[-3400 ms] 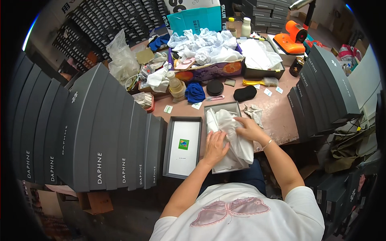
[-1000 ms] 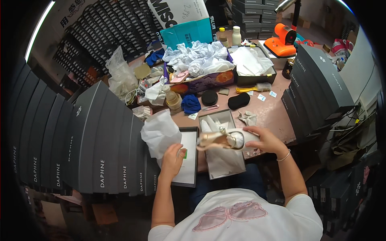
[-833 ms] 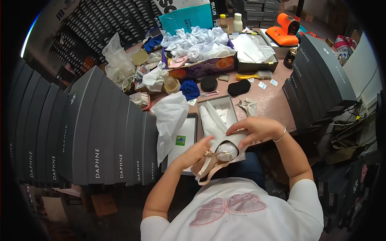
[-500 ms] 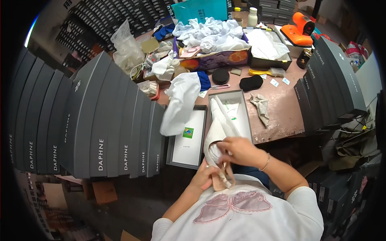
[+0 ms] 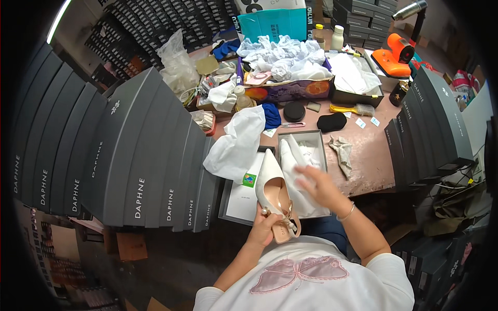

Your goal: Packaging finished shoes into branded boxes, including wiping them clean with a sponge and wrapping them in tissue paper.

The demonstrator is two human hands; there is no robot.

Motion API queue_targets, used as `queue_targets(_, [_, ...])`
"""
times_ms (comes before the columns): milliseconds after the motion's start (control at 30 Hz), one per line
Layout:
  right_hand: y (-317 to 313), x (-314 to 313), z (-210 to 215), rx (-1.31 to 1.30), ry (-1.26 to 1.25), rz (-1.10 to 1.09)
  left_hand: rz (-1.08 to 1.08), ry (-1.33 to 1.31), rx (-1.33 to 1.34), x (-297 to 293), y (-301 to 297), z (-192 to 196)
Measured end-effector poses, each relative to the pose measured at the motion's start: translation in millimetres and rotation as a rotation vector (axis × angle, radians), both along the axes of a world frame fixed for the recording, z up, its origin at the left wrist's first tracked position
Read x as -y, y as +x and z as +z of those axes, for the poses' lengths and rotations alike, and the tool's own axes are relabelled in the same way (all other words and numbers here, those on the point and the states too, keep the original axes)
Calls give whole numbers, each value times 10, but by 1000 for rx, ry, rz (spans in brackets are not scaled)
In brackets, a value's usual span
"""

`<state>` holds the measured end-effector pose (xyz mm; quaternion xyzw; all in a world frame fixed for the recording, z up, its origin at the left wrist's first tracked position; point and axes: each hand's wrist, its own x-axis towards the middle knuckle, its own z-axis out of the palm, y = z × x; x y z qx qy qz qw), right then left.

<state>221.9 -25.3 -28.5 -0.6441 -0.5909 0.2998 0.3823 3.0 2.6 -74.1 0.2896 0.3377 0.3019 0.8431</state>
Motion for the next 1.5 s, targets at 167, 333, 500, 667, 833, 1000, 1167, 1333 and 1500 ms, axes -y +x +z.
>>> queue_targets(167, [-609, -269, -345, 280, 65, 230, -36, 255, -72, 284, 96, -146])
queue_targets(333, [-570, -550, -574, 83, -51, 269, 5, 31, 94, 85, 100, 101])
queue_targets(500, [-773, -203, -422, 49, 249, 306, 13, 77, 52, -629, 81, 235])
queue_targets(667, [-995, -172, -572, 38, -11, 354, 63, -5, -88, -568, 4, -143])
queue_targets(833, [-1044, -109, -465, 156, 7, 471, 92, -25, -182, -436, -152, -81])
queue_targets(1000, [-858, 532, -239, -142, 20, 448, -39, -5, -104, -266, -156, -129])
queue_targets(1167, [-263, 612, -118, -394, -13, 430, -90, -75, 72, -441, -46, -45])
queue_targets(1333, [-324, 299, -261, -10, -23, 440, -202, -90, 144, -483, 124, -117])
queue_targets(1500, [-803, 158, -548, 83, -5, 122, -129, -36, -26, -410, 136, -228])
